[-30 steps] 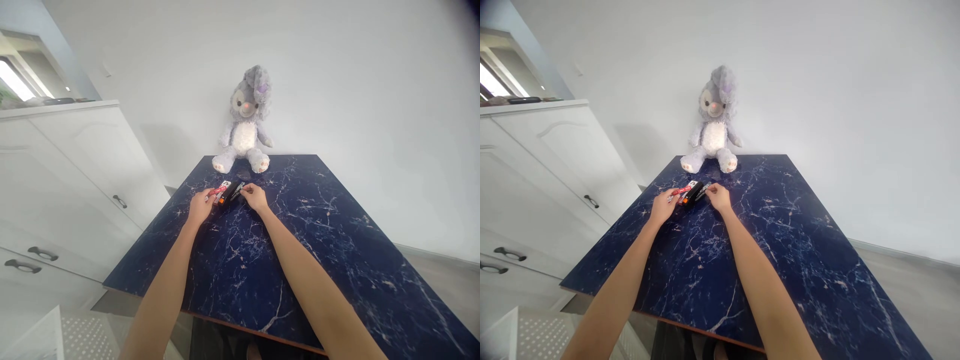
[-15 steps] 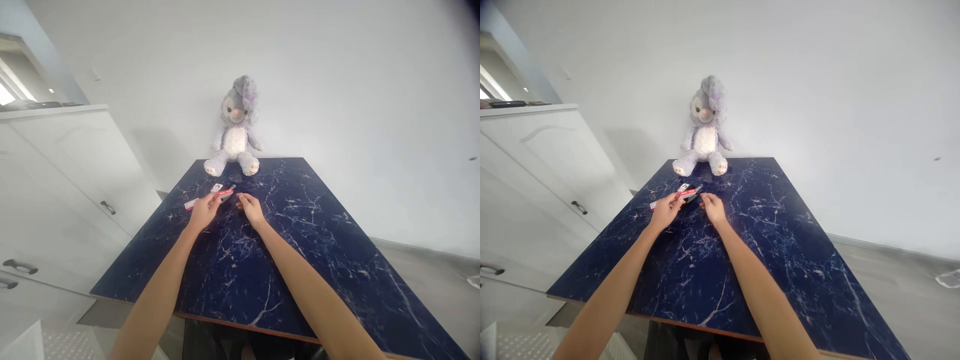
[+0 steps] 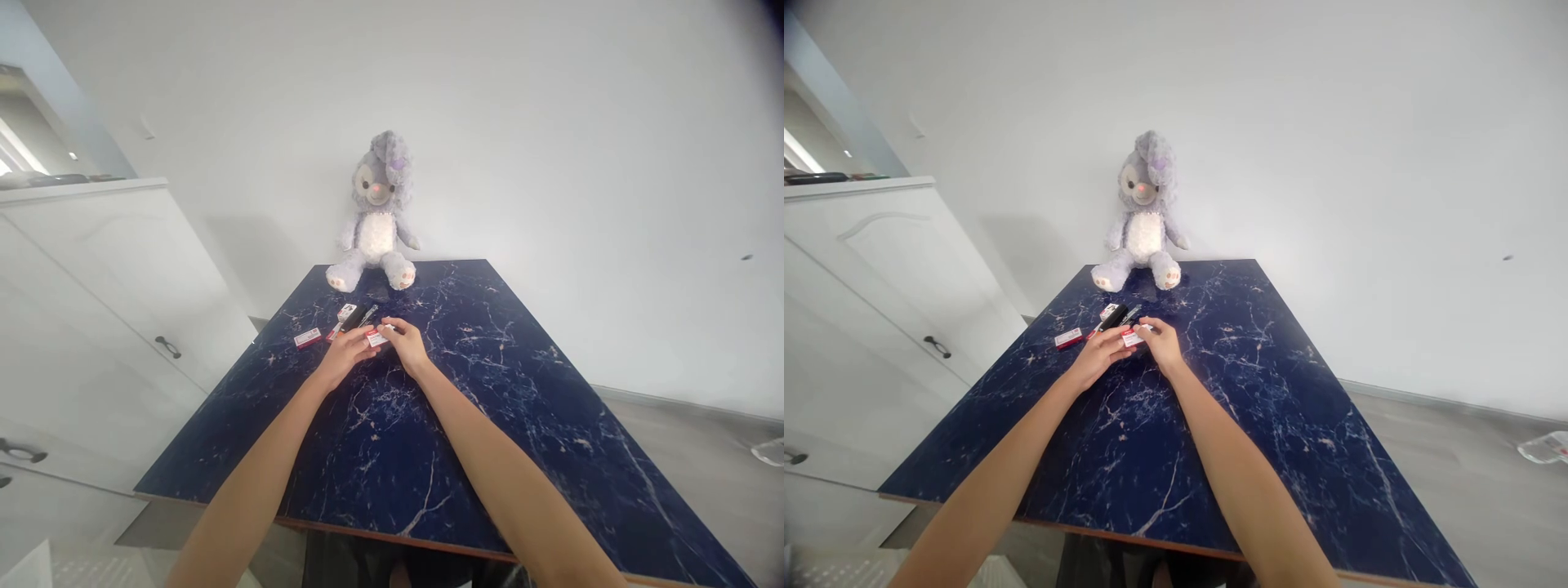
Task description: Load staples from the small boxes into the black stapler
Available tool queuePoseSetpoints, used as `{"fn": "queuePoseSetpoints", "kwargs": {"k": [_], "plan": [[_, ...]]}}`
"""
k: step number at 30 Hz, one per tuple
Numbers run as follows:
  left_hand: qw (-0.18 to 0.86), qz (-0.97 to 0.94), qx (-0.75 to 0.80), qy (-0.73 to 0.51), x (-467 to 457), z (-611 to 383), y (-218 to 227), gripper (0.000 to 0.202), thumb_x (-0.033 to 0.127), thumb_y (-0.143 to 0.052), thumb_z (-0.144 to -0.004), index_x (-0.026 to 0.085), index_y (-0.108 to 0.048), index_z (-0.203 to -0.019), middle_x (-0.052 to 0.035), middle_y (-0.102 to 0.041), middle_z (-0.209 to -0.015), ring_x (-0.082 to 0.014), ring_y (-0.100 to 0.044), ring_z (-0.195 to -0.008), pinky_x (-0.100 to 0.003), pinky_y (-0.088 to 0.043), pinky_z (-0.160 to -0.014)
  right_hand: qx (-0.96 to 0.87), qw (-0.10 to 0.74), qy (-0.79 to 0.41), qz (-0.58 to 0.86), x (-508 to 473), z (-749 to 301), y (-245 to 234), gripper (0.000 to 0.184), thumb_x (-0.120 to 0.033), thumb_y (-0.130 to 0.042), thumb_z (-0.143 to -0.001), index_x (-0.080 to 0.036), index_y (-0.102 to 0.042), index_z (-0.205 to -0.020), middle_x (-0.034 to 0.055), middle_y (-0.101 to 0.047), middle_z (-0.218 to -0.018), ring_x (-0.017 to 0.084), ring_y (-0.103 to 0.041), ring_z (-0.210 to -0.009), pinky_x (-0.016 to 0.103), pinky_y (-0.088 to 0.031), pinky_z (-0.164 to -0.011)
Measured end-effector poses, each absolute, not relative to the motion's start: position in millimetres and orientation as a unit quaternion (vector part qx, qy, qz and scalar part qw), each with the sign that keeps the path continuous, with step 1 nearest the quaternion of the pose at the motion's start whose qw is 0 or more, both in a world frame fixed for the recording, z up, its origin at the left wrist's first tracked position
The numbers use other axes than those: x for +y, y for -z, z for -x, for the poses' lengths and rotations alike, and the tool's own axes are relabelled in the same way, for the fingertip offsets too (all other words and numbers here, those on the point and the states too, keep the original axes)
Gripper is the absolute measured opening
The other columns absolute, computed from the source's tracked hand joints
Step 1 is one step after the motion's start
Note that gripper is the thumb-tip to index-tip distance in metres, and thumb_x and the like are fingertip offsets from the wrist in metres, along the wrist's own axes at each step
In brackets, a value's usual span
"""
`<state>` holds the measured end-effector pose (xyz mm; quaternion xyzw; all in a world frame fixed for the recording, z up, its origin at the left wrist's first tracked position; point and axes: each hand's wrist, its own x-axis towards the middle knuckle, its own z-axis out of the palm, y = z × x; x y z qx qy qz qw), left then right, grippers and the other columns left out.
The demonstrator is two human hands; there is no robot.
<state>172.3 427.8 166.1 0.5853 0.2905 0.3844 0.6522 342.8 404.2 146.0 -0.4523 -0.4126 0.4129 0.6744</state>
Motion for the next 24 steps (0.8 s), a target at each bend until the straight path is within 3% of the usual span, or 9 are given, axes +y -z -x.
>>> {"fn": "queuePoseSetpoints", "kwargs": {"k": [7,11,15,19,24], "plan": [[0.643,-0.588,0.317,-0.375,418,-183,-164,0.04,0.028,-0.075,-0.085,0.018,-0.067,-0.122,-0.0115,-0.074,-0.114,-0.0182,-0.074,-0.085,-0.033,-0.061,-0.081,-0.446,0.66,-0.291,0.531,371,-366,-142,0.034,-0.046,-0.06,-0.087,-0.02,-0.075,-0.103,0.0066,-0.076,-0.104,0.022,-0.07,-0.092,0.036,-0.056,-0.088],[0.624,-0.628,0.323,-0.334,411,-187,-163,0.037,0.031,-0.076,-0.083,0.017,-0.069,-0.116,-0.012,-0.074,-0.112,-0.0209,-0.072,-0.092,-0.032,-0.062,-0.076,-0.446,0.652,-0.336,0.512,340,-388,-138,0.031,-0.043,-0.063,-0.085,-0.021,-0.074,-0.105,0.0063,-0.076,-0.101,0.022,-0.072,-0.086,0.036,-0.061,-0.079],[0.622,-0.632,0.323,-0.33,409,-184,-166,0.035,0.03,-0.078,-0.082,0.016,-0.07,-0.113,-0.0122,-0.074,-0.111,-0.0235,-0.071,-0.1,-0.034,-0.062,-0.08,-0.433,0.65,-0.371,0.503,331,-390,-138,0.031,-0.041,-0.066,-0.084,-0.021,-0.074,-0.106,0.0075,-0.075,-0.107,0.023,-0.073,-0.093,0.037,-0.062,-0.083],[0.654,-0.609,0.308,-0.326,406,-182,-173,0.044,0.026,-0.075,-0.085,0.021,-0.065,-0.127,-0.0103,-0.072,-0.116,-0.0237,-0.068,-0.109,-0.039,-0.06,-0.091,-0.47,0.611,-0.346,0.535,330,-384,-142,0.032,-0.037,-0.067,-0.084,-0.021,-0.072,-0.111,0.0066,-0.076,-0.105,0.021,-0.074,-0.082,0.036,-0.061,-0.08],[0.698,-0.559,0.301,-0.332,404,-182,-179,0.027,0.02,-0.07,-0.088,0.018,-0.071,-0.115,-0.0109,-0.069,-0.126,-0.0239,-0.065,-0.117,-0.037,-0.058,-0.097,-0.538,0.578,-0.202,0.58,320,-388,-158,0.034,-0.042,-0.045,-0.099,-0.023,-0.072,-0.11,0.0056,-0.076,-0.102,0.02,-0.073,-0.083,0.033,-0.058,-0.081]]}}
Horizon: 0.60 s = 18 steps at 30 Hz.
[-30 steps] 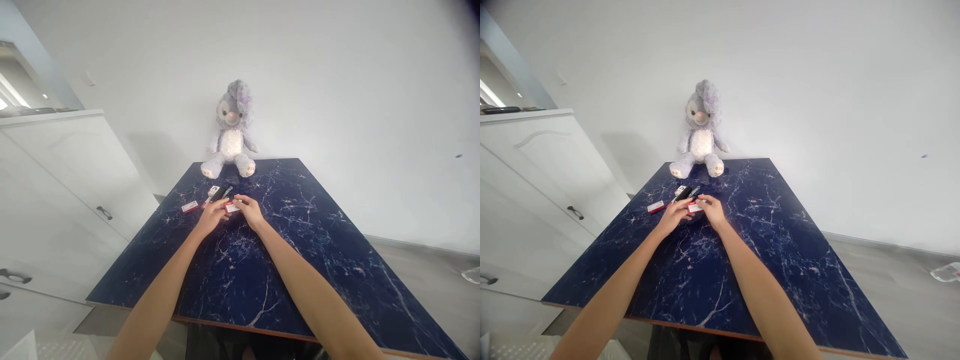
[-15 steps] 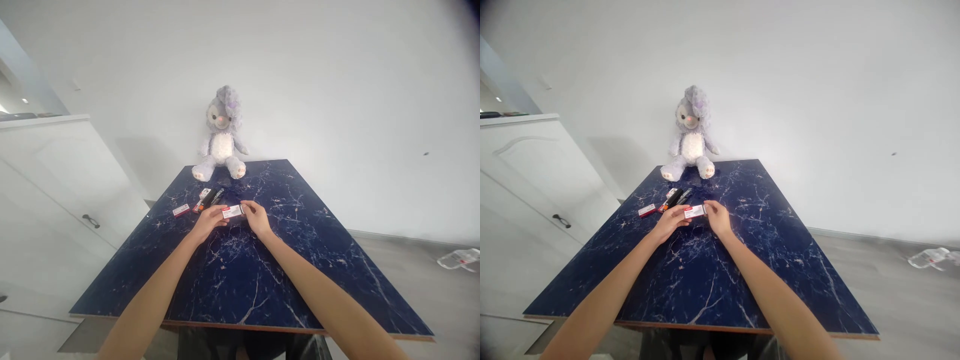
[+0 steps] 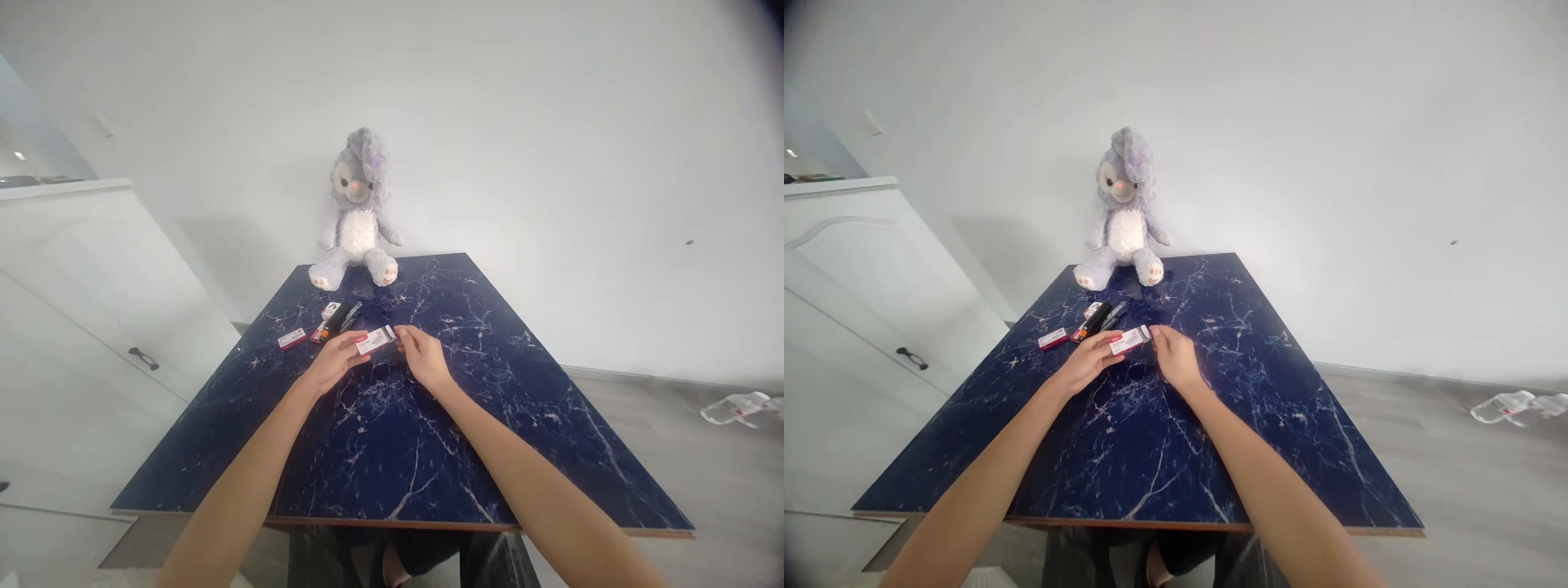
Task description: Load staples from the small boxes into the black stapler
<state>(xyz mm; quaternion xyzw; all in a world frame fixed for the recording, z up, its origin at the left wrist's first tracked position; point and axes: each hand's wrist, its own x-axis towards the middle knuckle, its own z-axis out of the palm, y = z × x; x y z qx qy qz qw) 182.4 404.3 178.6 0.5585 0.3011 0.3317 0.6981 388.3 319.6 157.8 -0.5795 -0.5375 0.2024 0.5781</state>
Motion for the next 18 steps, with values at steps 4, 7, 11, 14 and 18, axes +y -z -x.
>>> {"fn": "queuePoseSetpoints", "kwargs": {"k": [4,7,11,14,18], "plan": [[0.7,-0.539,0.319,-0.342,411,-181,-174,0.024,0.019,-0.07,-0.089,0.018,-0.071,-0.113,-0.0114,-0.072,-0.12,-0.0222,-0.07,-0.107,-0.032,-0.06,-0.092,-0.566,0.56,-0.157,0.584,316,-398,-163,0.03,-0.036,-0.051,-0.097,-0.025,-0.063,-0.122,0.0049,-0.075,-0.094,0.021,-0.073,-0.08,0.034,-0.056,-0.079],[0.691,-0.547,0.337,-0.332,415,-180,-170,0.024,0.018,-0.071,-0.088,0.016,-0.071,-0.112,-0.0123,-0.073,-0.116,-0.0205,-0.073,-0.099,-0.03,-0.061,-0.087,-0.535,0.581,-0.186,0.585,318,-402,-162,0.035,-0.036,-0.059,-0.092,-0.024,-0.055,-0.124,0.004,-0.075,-0.089,0.021,-0.071,-0.072,0.033,-0.055,-0.072],[0.687,-0.569,0.34,-0.298,414,-182,-167,0.026,0.021,-0.073,-0.087,0.016,-0.071,-0.113,-0.0127,-0.074,-0.113,-0.0191,-0.074,-0.092,-0.028,-0.062,-0.082,-0.536,0.561,-0.178,0.605,317,-405,-166,0.017,-0.04,-0.064,-0.087,-0.023,-0.062,-0.088,0.0018,-0.073,-0.079,0.019,-0.067,-0.068,0.03,-0.051,-0.068],[0.687,-0.581,0.335,-0.281,412,-183,-167,0.028,0.023,-0.073,-0.088,0.016,-0.071,-0.114,-0.013,-0.074,-0.113,-0.0197,-0.074,-0.093,-0.028,-0.062,-0.08,-0.577,0.535,-0.173,0.592,313,-405,-174,0.017,-0.039,-0.066,-0.085,-0.023,-0.063,-0.08,0.0011,-0.073,-0.081,0.017,-0.065,-0.071,0.028,-0.05,-0.068],[0.685,-0.586,0.333,-0.275,410,-181,-172,0.029,0.026,-0.074,-0.088,0.015,-0.07,-0.114,-0.0132,-0.074,-0.112,-0.0197,-0.073,-0.094,-0.027,-0.062,-0.08,-0.646,0.492,-0.132,0.569,306,-403,-182,0.011,-0.034,-0.063,-0.09,-0.024,-0.067,-0.086,0.0011,-0.073,-0.082,0.018,-0.065,-0.074,0.028,-0.049,-0.071]]}}
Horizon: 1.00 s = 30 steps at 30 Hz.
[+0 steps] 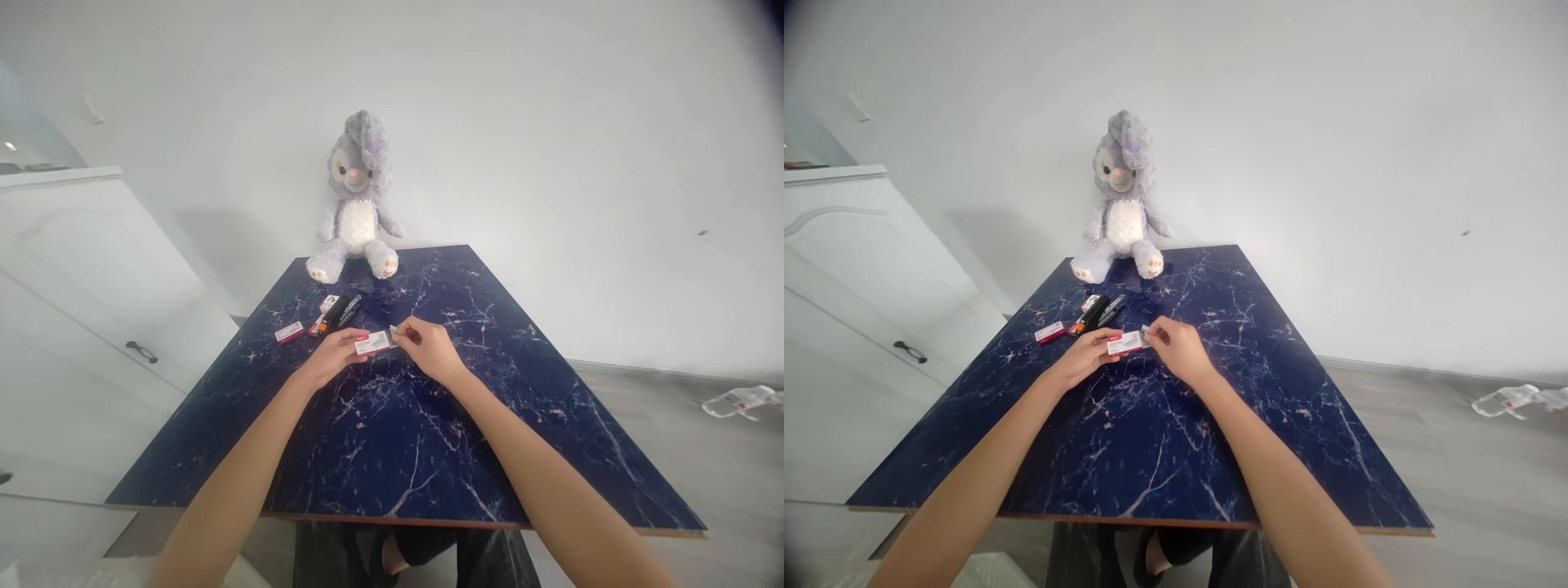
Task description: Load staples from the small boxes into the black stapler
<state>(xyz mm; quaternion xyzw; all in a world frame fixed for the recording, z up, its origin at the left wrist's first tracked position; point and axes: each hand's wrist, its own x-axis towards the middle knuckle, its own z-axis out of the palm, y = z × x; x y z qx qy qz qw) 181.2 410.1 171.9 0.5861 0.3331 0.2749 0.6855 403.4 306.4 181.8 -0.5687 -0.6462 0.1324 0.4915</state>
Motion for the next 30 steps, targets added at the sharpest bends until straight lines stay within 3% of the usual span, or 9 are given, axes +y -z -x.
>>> {"fn": "queuePoseSetpoints", "kwargs": {"k": [6,15,21,30], "plan": [[0.679,-0.604,0.318,-0.27,409.9,-178.4,-175.7,0.044,0.026,-0.075,-0.087,0.018,-0.062,-0.128,-0.0129,-0.074,-0.112,-0.0207,-0.074,-0.093,-0.029,-0.062,-0.079,-0.672,0.461,-0.094,0.572,304.7,-404.6,-181.5,0.015,-0.028,-0.063,-0.09,-0.025,-0.073,-0.101,0.0032,-0.074,-0.087,0.019,-0.066,-0.075,0.031,-0.05,-0.074],[0.701,-0.57,0.317,-0.29,415.4,-177.3,-169.9,0.024,0.026,-0.073,-0.087,0.015,-0.069,-0.109,-0.0098,-0.075,-0.101,-0.0177,-0.074,-0.085,-0.025,-0.062,-0.075,-0.704,0.455,-0.12,0.532,303.7,-404.7,-183.5,0.021,-0.024,-0.064,-0.09,-0.03,-0.079,-0.102,0.0035,-0.072,-0.113,0.018,-0.068,-0.087,0.032,-0.056,-0.078],[0.696,-0.583,0.305,-0.287,414.4,-175.8,-171.1,0.027,0.028,-0.076,-0.085,0.015,-0.069,-0.107,-0.0111,-0.075,-0.104,-0.0194,-0.074,-0.088,-0.028,-0.061,-0.079,-0.7,0.428,-0.059,0.568,303.4,-402.9,-179.0,0.021,-0.02,-0.061,-0.093,-0.026,-0.079,-0.102,0.0055,-0.072,-0.103,0.018,-0.067,-0.081,0.033,-0.055,-0.081],[0.676,-0.611,0.313,-0.266,410.7,-172.8,-177.4,0.03,0.032,-0.076,-0.085,0.016,-0.07,-0.108,-0.0111,-0.075,-0.104,-0.0207,-0.073,-0.091,-0.029,-0.061,-0.079,-0.759,0.365,-0.002,0.539,302.8,-401.8,-176.0,0.025,-0.018,-0.05,-0.1,-0.023,-0.072,-0.11,0.0079,-0.069,-0.108,0.019,-0.067,-0.095,0.031,-0.054,-0.086]]}}
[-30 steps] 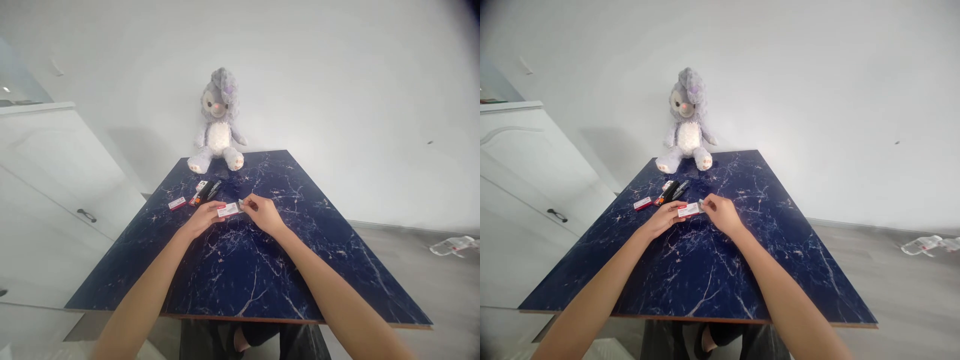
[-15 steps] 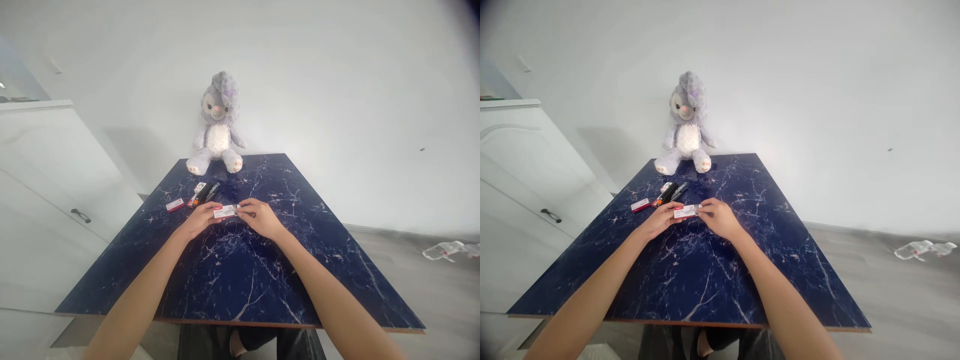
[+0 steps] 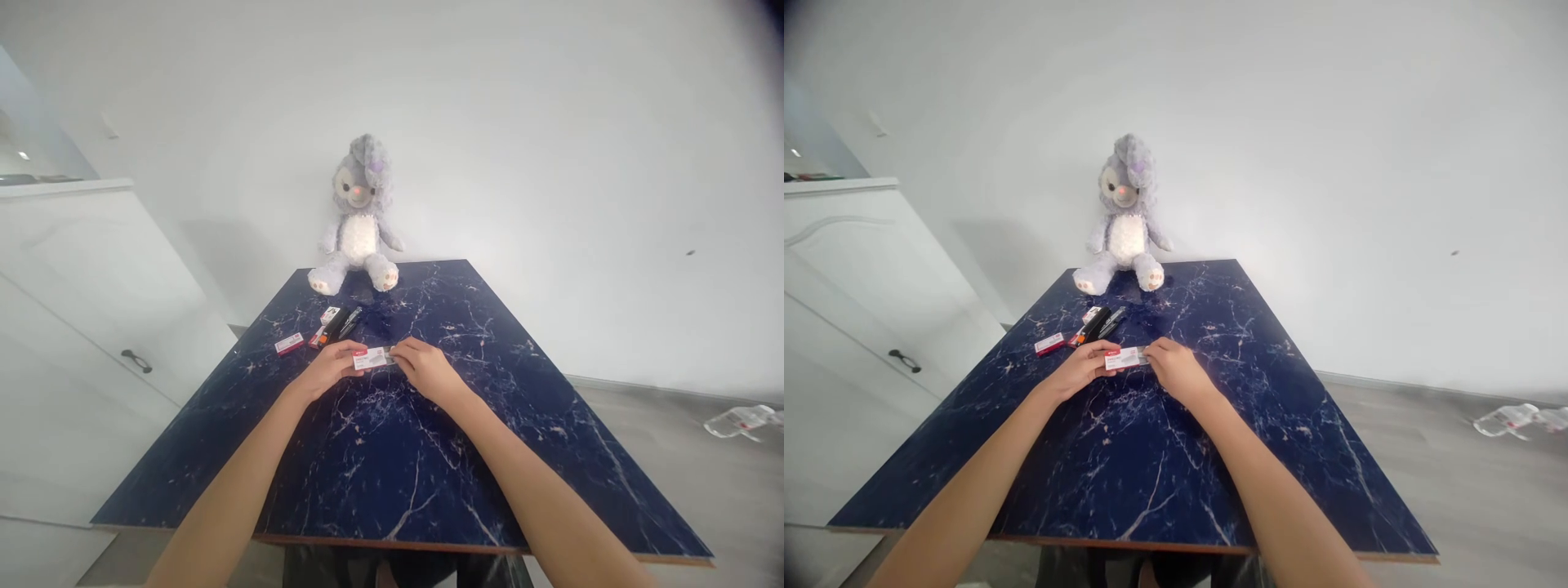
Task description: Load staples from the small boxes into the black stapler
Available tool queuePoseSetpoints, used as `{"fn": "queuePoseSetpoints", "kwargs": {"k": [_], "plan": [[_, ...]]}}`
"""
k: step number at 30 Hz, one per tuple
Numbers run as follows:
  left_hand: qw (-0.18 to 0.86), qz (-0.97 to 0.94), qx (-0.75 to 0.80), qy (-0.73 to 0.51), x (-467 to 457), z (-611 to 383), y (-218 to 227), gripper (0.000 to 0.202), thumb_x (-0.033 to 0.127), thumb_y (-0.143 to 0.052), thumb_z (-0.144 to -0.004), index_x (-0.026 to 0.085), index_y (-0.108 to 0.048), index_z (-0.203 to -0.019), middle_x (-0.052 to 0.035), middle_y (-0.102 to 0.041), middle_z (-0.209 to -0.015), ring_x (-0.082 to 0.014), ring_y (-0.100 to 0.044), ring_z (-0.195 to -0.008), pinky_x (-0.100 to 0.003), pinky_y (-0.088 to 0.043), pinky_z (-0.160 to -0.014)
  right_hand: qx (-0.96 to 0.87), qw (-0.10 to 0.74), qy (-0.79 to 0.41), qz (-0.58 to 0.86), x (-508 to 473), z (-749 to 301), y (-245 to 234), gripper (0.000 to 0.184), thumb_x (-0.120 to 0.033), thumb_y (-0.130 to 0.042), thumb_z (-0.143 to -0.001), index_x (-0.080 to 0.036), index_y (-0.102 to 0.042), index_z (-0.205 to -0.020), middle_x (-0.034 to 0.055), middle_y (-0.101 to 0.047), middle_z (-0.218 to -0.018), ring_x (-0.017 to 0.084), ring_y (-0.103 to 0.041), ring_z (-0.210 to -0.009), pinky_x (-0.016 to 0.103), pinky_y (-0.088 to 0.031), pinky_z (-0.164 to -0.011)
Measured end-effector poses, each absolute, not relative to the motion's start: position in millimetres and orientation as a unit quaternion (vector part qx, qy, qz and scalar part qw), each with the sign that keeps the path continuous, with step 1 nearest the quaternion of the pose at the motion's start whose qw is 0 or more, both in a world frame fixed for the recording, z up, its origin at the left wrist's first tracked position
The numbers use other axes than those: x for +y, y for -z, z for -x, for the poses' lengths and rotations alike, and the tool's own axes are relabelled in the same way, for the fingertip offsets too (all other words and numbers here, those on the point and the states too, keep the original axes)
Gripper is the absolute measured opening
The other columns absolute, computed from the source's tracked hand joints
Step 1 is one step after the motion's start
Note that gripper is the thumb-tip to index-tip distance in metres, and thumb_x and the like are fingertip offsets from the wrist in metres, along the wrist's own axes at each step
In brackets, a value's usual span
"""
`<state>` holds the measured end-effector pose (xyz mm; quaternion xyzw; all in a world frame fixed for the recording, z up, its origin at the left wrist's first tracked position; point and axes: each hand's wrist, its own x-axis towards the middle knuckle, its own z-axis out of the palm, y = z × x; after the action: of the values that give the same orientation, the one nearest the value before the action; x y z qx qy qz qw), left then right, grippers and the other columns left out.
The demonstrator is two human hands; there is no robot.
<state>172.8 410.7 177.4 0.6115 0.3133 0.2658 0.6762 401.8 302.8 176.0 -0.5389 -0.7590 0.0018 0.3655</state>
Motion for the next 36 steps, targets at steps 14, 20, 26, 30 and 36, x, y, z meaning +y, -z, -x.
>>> {"fn": "queuePoseSetpoints", "kwargs": {"k": [14,20,26,30,36], "plan": [[0.659,-0.637,0.304,-0.262,405,-180,-176,0.03,0.035,-0.075,-0.085,0.018,-0.072,-0.109,-0.0104,-0.074,-0.111,-0.0231,-0.07,-0.103,-0.034,-0.06,-0.086,-0.722,0.388,-0.027,0.572,305,-402,-173,0.026,-0.015,-0.047,-0.1,-0.022,-0.071,-0.107,0.0069,-0.065,-0.098,0.017,-0.064,-0.085,0.028,-0.05,-0.079],[0.701,-0.582,0.303,-0.279,405,-182,-174,0.025,0.029,-0.077,-0.084,0.017,-0.073,-0.106,-0.0106,-0.073,-0.112,-0.0216,-0.071,-0.098,-0.032,-0.061,-0.084,-0.664,0.451,-0.065,0.593,304,-397,-176,0.015,-0.017,-0.057,-0.094,-0.023,-0.071,-0.097,0.0036,-0.067,-0.09,0.016,-0.061,-0.078,0.028,-0.048,-0.074],[0.748,-0.535,0.264,-0.291,403,-181,-177,0.027,0.025,-0.075,-0.086,0.016,-0.074,-0.111,-0.0124,-0.073,-0.118,-0.023,-0.072,-0.101,-0.033,-0.059,-0.091,-0.567,0.53,-0.165,0.609,306,-393,-176,0.013,-0.031,-0.065,-0.089,-0.023,-0.066,-0.099,0.0035,-0.069,-0.095,0.016,-0.065,-0.074,0.031,-0.052,-0.072],[0.77,-0.532,0.215,-0.279,399,-181,-181,0.031,0.026,-0.073,-0.088,0.015,-0.073,-0.118,-0.0143,-0.069,-0.128,-0.0271,-0.067,-0.115,-0.039,-0.052,-0.103,-0.421,0.597,-0.384,0.564,311,-390,-171,0.027,-0.04,-0.074,-0.079,-0.019,-0.065,-0.094,0.0032,-0.071,-0.086,0.017,-0.069,-0.072,0.031,-0.058,-0.071],[0.743,-0.565,0.217,-0.284,393,-186,-176,0.038,0.024,-0.078,-0.084,0.02,-0.072,-0.121,-0.0116,-0.068,-0.13,-0.0266,-0.064,-0.118,-0.045,-0.049,-0.106,-0.358,0.656,-0.447,0.491,310,-384,-168,0.025,-0.038,-0.076,-0.077,-0.019,-0.075,-0.093,0.0062,-0.075,-0.1,0.021,-0.071,-0.098,0.035,-0.056,-0.095]]}}
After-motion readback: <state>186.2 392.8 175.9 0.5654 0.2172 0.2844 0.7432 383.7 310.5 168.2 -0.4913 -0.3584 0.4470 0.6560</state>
